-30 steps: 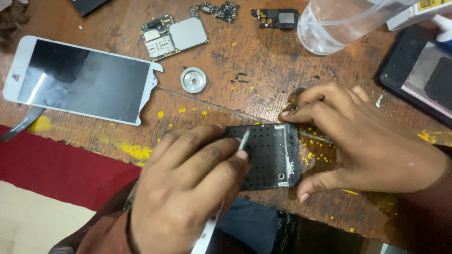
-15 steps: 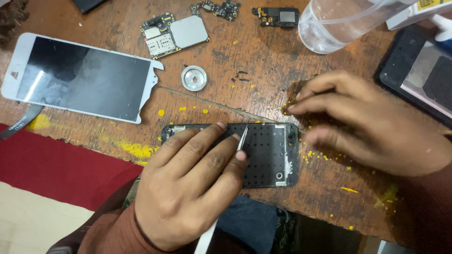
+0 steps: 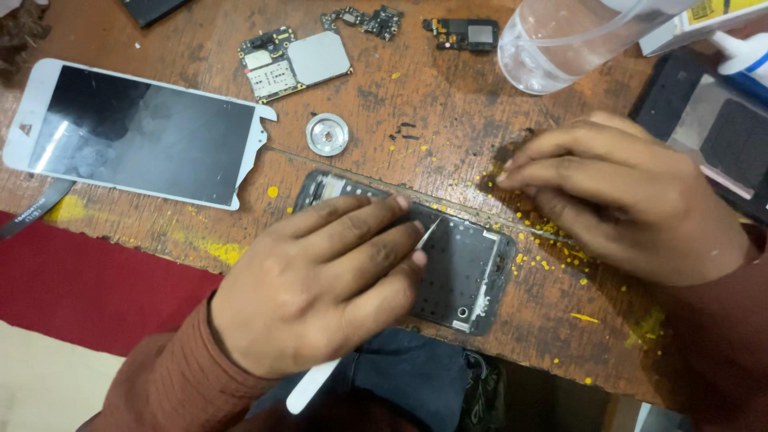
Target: The person uses tweezers to remove small components from a disassembled smartphone chassis. The hands work on the internal frame while other phone parts and tools are scattered on the table.
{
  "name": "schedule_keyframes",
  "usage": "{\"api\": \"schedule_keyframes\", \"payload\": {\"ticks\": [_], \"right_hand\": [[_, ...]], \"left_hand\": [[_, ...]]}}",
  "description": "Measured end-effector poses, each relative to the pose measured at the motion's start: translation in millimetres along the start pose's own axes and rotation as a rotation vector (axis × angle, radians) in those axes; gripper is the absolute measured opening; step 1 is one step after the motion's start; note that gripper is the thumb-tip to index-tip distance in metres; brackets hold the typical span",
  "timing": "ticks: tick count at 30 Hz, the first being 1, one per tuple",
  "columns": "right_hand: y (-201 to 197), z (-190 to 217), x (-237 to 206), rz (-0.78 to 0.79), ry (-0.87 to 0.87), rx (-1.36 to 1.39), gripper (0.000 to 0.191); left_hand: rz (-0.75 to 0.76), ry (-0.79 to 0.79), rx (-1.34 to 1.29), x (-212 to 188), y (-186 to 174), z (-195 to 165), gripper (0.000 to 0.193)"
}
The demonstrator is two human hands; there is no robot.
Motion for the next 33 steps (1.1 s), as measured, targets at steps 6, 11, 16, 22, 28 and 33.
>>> {"api": "schedule_keyframes", "payload": {"ticks": [6, 11, 16, 22, 28, 33], "right_hand": [[11, -5, -9, 0.103, -0.119, 0.142, 0.036], [14, -3, -16, 0.110, -0.134, 0.174, 0.037], [24, -4, -20, 0.150, -0.132, 0.269, 0.031], [32, -5, -27, 0.192, -0.160, 0.265, 0.034], [34, -5, -26, 0.237, -0.112, 0.239, 0.030], [33, -4, -24, 0.211, -0.142, 0.255, 0.035]], "left_hand": [[-0.065, -0.047, 0.020, 23, -14, 2, 0.016], [-0.293, -0.370, -0.365, 22, -1, -12, 0.021], [-0.329, -0.446, -0.395, 11, 24, -17, 0.024], [-0.264, -0.431, -0.444, 17, 21, -16, 0.026], [-0.299, -0.463, -0.377, 17, 29, -21, 0.032], [-0.300, -0.456, -0.335, 16, 34, -22, 0.034]]}}
Point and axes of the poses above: each hand's wrist, its own x-axis towards the middle knuckle, its own y-axis out of the palm, z = x × y, the point moved 5 cm from there along x, towards the middle knuckle, and after that the axes turned 8 degrees about -x, right-handed, at the moved point
